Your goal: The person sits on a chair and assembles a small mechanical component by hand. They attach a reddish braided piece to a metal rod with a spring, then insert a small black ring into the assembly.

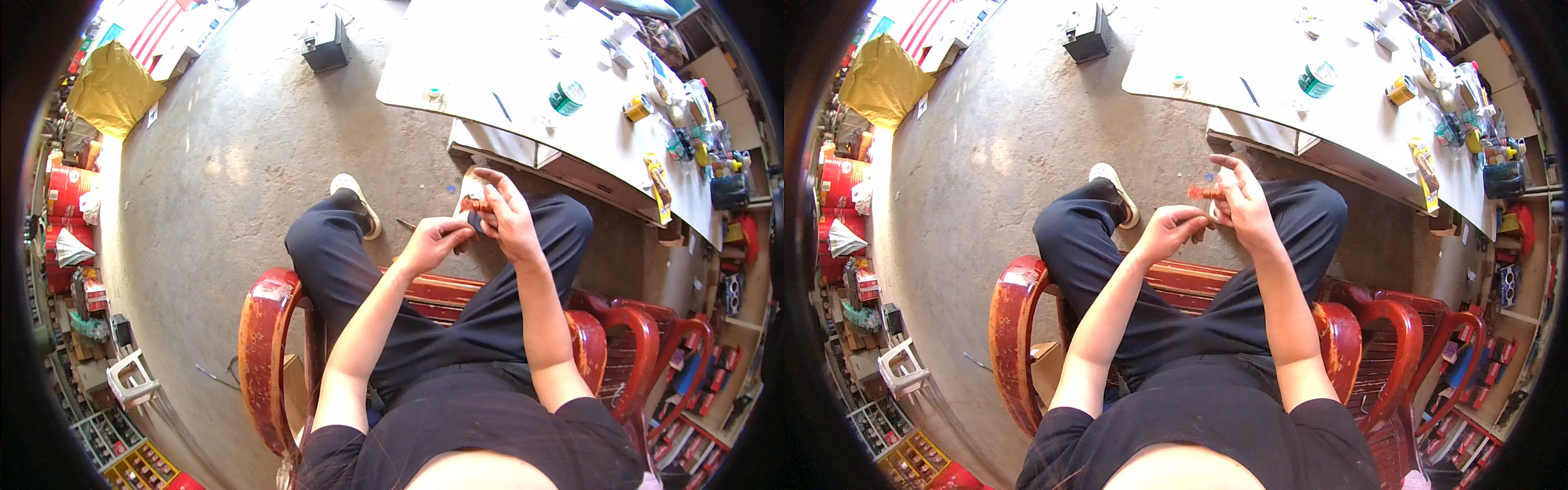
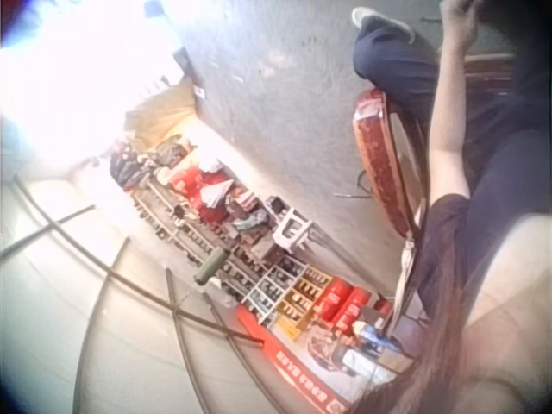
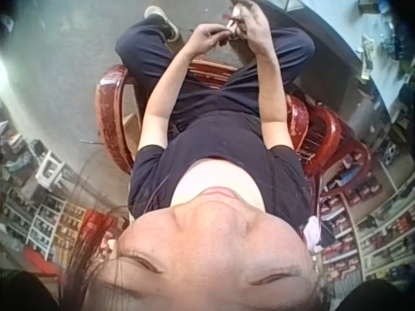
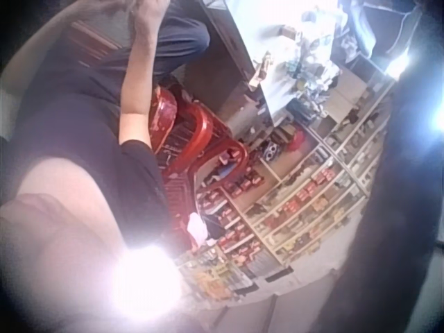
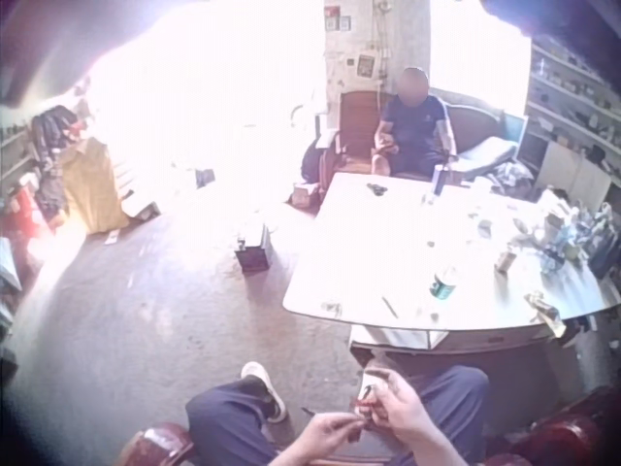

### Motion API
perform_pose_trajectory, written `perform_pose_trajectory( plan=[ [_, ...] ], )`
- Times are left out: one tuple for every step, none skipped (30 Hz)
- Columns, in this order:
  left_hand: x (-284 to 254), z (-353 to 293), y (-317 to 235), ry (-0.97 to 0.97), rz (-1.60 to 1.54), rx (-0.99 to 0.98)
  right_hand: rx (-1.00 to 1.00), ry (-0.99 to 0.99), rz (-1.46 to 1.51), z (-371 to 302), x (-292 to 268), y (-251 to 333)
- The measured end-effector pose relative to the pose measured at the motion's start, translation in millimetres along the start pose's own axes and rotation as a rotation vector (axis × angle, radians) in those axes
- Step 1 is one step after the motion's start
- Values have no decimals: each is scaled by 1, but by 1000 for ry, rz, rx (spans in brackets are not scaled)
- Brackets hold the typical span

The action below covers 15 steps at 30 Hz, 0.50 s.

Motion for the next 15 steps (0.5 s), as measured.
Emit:
perform_pose_trajectory(
  plan=[
    [-8, 1, 2, -21, -30, -21, 42, 103, 8, -7, 8, 5],
    [-17, 3, 3, -43, -59, -42, 88, 171, -71, -10, 13, 7],
    [-28, 5, 8, -40, -14, -49, 137, 236, -153, -15, 17, 8],
    [-33, 8, 7, -20, -2, -68, 184, 300, -239, -18, 19, 7],
    [-36, 12, 7, 10, 37, -46, 154, 337, -441, -16, 13, -4],
    [-34, 15, 2, 40, 78, -24, -150, 311, -902, -12, 14, 5],
    [-32, 17, -1, 45, 207, -13, -161, 143, -1065, -8, -1, 4],
    [-27, 16, -3, 36, 230, -8, -170, -30, -1223, -5, -12, 4],
    [-22, 10, -9, 15, 262, -4, -70, -143, -1241, -3, -4, 16],
    [-13, 9, -14, 5, 290, 11, -296, -343, -1198, -1, -15, 22],
    [-7, 8, 0, -1, 119, -74, -347, -326, -930, 3, -26, 14],
    [-3, 5, 3, 61, 47, -95, -381, -296, -659, 3, -22, 15],
    [-7, 5, 6, 40, 30, -86, -148, -89, -65, 3, -12, -2],
    [-12, 5, 10, 20, 14, -78, -63, 3, -72, 1, -4, -3],
    [-19, 6, 14, 16, 8, -49, 18, 117, -100, -5, 5, 0]
  ],
)
Point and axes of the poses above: each hand's wrist, its own z-axis towards the middle knuckle, its own x-axis out of the palm, y = z × x, the point moved 8 cm from there along z, towards the middle knuckle
